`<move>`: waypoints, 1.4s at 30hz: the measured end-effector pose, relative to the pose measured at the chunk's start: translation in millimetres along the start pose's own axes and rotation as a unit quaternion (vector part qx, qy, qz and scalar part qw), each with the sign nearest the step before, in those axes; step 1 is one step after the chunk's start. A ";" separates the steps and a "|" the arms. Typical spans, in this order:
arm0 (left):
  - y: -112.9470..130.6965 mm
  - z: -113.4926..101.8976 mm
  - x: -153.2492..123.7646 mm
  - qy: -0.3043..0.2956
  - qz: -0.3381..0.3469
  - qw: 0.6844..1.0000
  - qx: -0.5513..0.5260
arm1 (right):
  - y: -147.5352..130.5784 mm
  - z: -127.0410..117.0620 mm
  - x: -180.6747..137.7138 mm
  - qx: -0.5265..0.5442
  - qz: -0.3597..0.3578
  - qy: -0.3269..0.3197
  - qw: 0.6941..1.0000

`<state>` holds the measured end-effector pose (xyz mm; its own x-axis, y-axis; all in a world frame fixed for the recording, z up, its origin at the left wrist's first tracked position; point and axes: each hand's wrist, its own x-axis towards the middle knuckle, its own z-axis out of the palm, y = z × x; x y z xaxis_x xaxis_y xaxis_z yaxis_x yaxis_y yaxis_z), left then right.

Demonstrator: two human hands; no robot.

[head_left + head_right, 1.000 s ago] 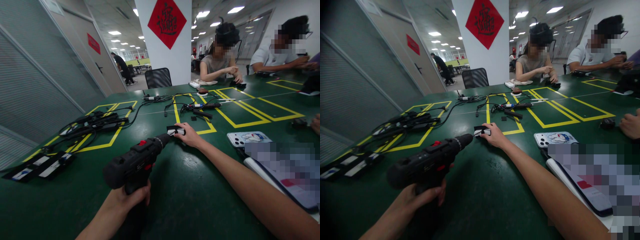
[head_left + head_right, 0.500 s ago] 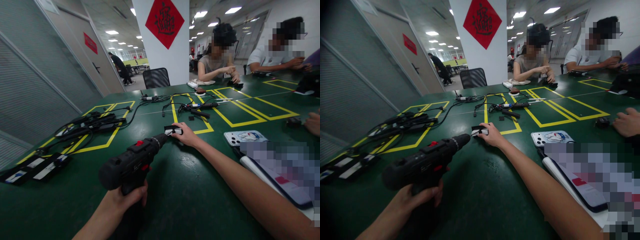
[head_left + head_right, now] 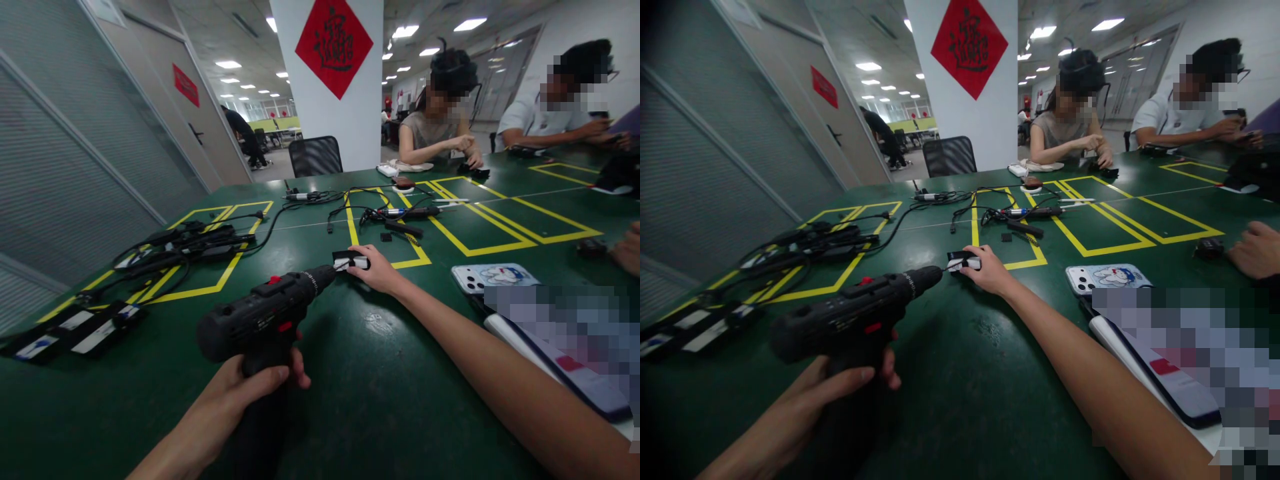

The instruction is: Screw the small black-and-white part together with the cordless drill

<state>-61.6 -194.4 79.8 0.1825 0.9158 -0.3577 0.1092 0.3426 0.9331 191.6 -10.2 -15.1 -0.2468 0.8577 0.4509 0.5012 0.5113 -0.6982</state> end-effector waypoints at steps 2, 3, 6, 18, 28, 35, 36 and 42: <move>-1.7 0.2 -0.4 0.010 0.002 1.000 0.001 | -0.5 -0.5 -0.3 -0.001 -0.001 0.000 1.000; -2.8 -0.4 -0.3 0.008 0.001 1.000 0.009 | -0.9 -0.8 -0.5 -0.001 0.000 0.000 1.000; -5.6 -4.2 1.5 -0.010 0.003 0.999 0.038 | -1.8 -1.5 -0.9 -0.002 0.000 0.000 1.000; -9.0 -5.6 2.7 -0.015 0.021 0.998 0.066 | -2.6 -2.1 -0.5 -0.005 -0.004 -0.001 1.000; -6.4 2.9 0.7 0.021 0.027 0.997 0.065 | -1.9 -1.2 0.0 -0.009 -0.004 0.000 1.000; -6.6 2.6 -1.0 0.022 0.035 0.995 0.086 | -2.2 -1.2 -0.3 -0.016 -0.006 0.005 1.000; -6.6 2.2 -1.1 0.020 0.033 0.995 0.091 | -2.2 -1.3 -0.4 -0.016 -0.006 0.005 1.000; -7.3 1.9 -0.5 0.025 0.030 0.995 0.092 | -3.7 -1.9 -1.3 -0.017 -0.009 0.006 1.000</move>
<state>-60.7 -197.8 73.1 0.1462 0.9440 -0.2959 0.2774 0.2480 0.9282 191.7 -13.3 -12.1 -0.2468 0.8475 0.4699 0.5254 0.5245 -0.6700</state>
